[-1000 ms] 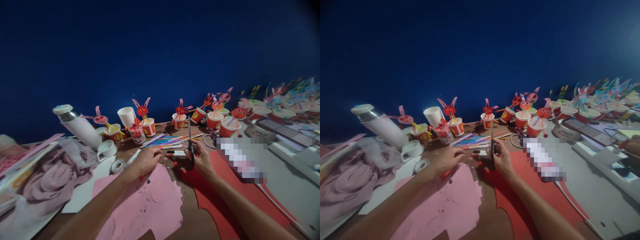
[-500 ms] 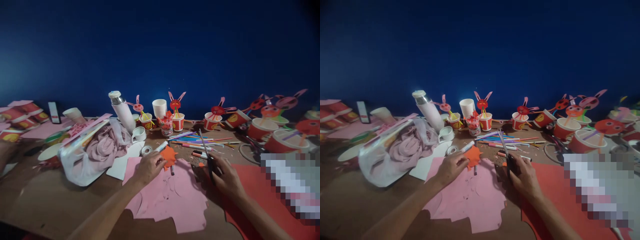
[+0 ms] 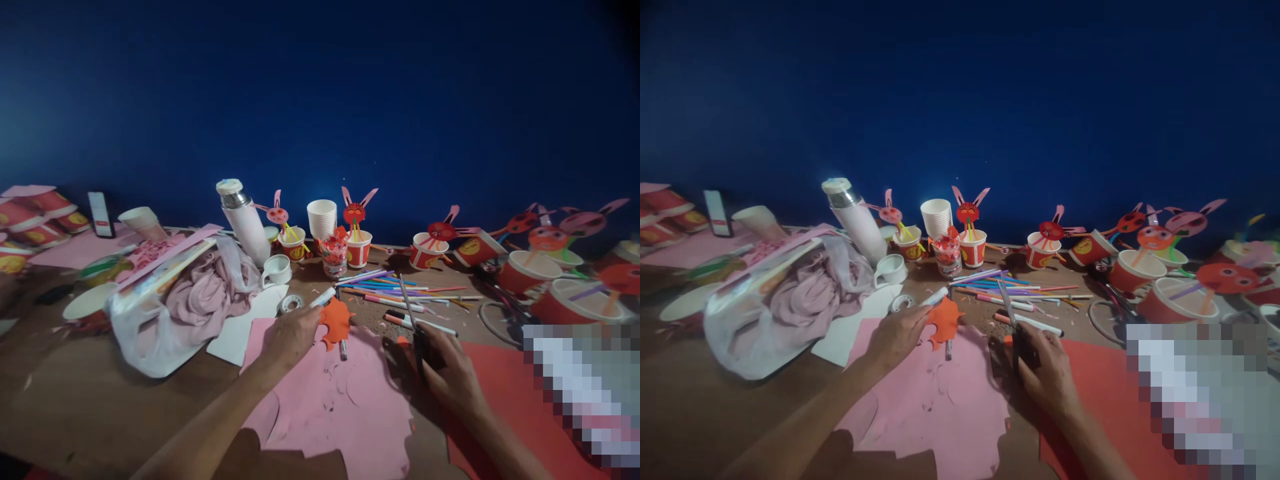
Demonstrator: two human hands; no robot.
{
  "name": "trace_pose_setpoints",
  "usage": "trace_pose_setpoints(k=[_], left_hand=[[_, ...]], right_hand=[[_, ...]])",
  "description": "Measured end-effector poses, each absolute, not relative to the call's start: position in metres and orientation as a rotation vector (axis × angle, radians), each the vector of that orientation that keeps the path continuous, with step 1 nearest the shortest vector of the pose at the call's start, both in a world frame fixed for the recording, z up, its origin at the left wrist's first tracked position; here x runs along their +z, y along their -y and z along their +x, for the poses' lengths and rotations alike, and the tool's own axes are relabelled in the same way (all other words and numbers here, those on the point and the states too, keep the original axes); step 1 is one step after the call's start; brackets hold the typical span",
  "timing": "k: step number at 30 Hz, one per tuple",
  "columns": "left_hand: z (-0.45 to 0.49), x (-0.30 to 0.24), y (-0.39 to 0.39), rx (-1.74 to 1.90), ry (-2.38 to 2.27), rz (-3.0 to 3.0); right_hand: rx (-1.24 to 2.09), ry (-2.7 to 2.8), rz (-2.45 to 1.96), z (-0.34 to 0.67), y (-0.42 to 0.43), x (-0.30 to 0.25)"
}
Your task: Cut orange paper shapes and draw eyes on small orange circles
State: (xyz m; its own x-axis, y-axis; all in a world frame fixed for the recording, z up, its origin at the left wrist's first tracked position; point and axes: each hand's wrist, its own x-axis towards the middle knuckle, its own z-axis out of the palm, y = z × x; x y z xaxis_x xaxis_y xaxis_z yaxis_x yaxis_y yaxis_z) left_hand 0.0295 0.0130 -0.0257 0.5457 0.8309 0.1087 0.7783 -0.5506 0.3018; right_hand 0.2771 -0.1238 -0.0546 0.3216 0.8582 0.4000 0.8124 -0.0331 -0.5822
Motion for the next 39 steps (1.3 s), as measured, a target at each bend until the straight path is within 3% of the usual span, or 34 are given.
trace_pose_setpoints(k=[11, 39], left_hand=[[0.039, -0.016, -0.015, 0.011, -1.476, 2.645], [0.037, -0.015, -0.015, 0.064, -1.529, 2.327]], right_hand=[[-0.06, 1.732, -1.74, 0.267, 0.121, -0.046], [0.062, 1.737, -1.809, 0.262, 0.127, -0.044]])
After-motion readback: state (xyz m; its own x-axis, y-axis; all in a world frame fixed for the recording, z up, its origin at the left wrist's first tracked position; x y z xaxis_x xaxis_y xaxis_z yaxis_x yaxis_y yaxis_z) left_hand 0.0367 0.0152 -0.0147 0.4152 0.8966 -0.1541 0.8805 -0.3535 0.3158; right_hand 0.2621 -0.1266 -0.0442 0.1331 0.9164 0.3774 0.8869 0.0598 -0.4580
